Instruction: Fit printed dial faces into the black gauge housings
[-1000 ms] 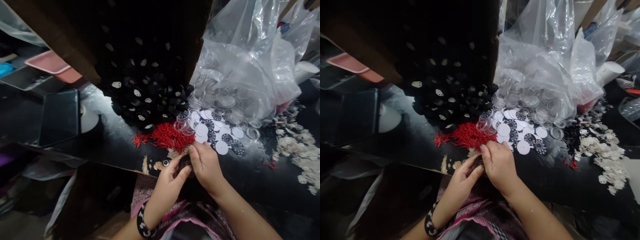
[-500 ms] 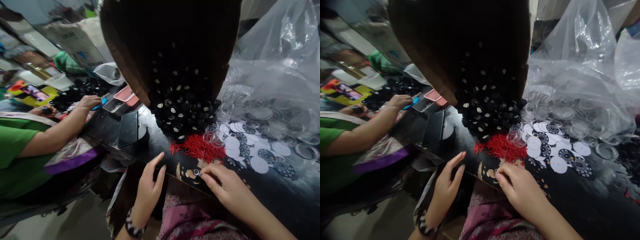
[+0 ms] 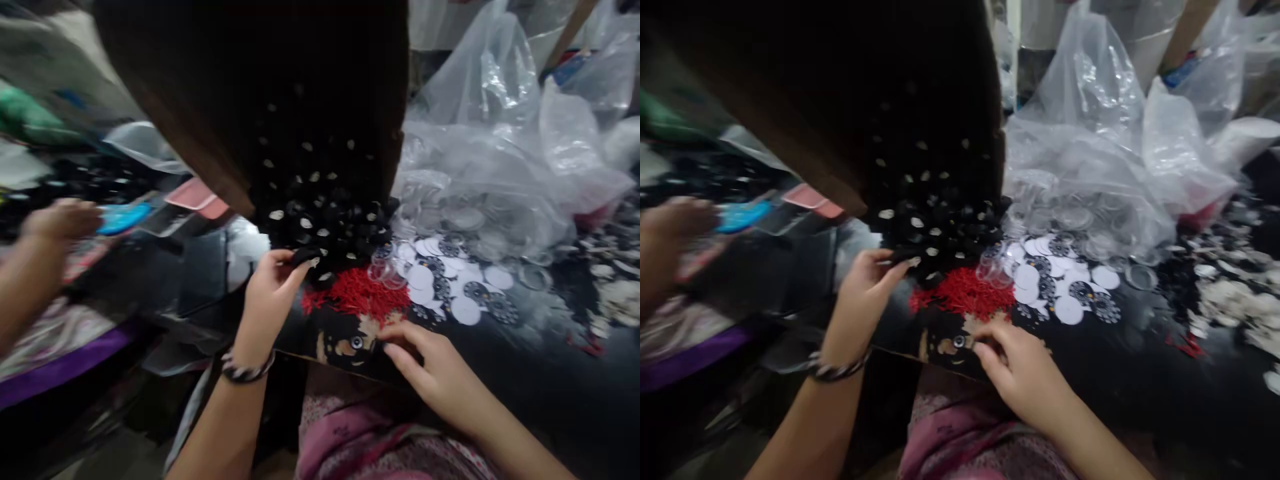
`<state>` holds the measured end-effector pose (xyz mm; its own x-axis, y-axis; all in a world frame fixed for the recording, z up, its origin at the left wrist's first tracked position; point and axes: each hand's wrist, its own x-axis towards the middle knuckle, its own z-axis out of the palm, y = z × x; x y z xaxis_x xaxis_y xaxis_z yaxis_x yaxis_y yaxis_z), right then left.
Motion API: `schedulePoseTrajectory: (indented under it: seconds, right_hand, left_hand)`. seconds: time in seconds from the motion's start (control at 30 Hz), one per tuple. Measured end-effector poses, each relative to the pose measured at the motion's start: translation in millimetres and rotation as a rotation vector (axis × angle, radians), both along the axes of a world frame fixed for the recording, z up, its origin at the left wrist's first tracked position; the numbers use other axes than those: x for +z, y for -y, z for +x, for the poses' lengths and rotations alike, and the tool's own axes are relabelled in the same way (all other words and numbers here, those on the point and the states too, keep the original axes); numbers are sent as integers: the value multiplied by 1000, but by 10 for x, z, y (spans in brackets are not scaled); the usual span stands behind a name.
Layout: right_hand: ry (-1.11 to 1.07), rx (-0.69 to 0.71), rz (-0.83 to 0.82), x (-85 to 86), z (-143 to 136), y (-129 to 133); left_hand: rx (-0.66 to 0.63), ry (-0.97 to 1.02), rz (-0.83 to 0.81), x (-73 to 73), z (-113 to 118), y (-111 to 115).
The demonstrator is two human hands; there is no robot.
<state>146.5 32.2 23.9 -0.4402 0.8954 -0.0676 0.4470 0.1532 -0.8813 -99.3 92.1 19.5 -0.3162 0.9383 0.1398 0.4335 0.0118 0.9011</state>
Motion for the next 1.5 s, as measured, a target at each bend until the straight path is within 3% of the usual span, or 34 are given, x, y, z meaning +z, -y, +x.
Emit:
schedulePoseTrajectory:
  seconds: [0.07,0.17,0.23,0.3,0.37,0.47,0.57,0.67,0.83,0.9,1.07,1.2,1.37,1.5]
  right_hand:
    - [-56,-24,36,51,-15,-17]
    - [-53,23,89,85,104,-71]
    - [7,6,112,80,302,-113]
    - [186,-131,170,47,553,-157]
    - [452,-297,234,-18,792,-203]
    - [658,-378,262,-142,1014,-264]
    - [527,-436,234,-212,1033,-294]
    - [300,-481,190,-197,877,-256]
    - [113,-159,306,-127,456,-81]
    - [31,-116,279,-131,349,-40]
    - [-69,-271,102,-133,296,-45]
    - [-139,-375,-7,-17,292,-38]
    - [-167,-364,41,64,217,-28]
    - [-112,-373,47,31,194,-36]
  left_hand:
    - [-50,346,-116,-69,296,289]
    - [-180,818,-431,-164,686,687]
    - [-200,952,-555,-197,828,847]
    - [-189,1018,-602,-206,885,915]
    - [-181,1049,-601,-200,905,926]
    - [-226,1123,-599,-184,938,912]
    - [-242,1193,-614,-174,996,896]
    - [-176,1235,-614,-162,1072,856]
    - [-48,1409,-515,-137,1189,735]
    - [-15,1425,-465,-138,1204,713]
    - [-33,1380,-406,-159,1195,761]
    - [-43,1298,-418,-162,1233,801]
    - [-88,1250,-441,-122,1309,841]
    - [-128,1141,-475,-184,1297,864]
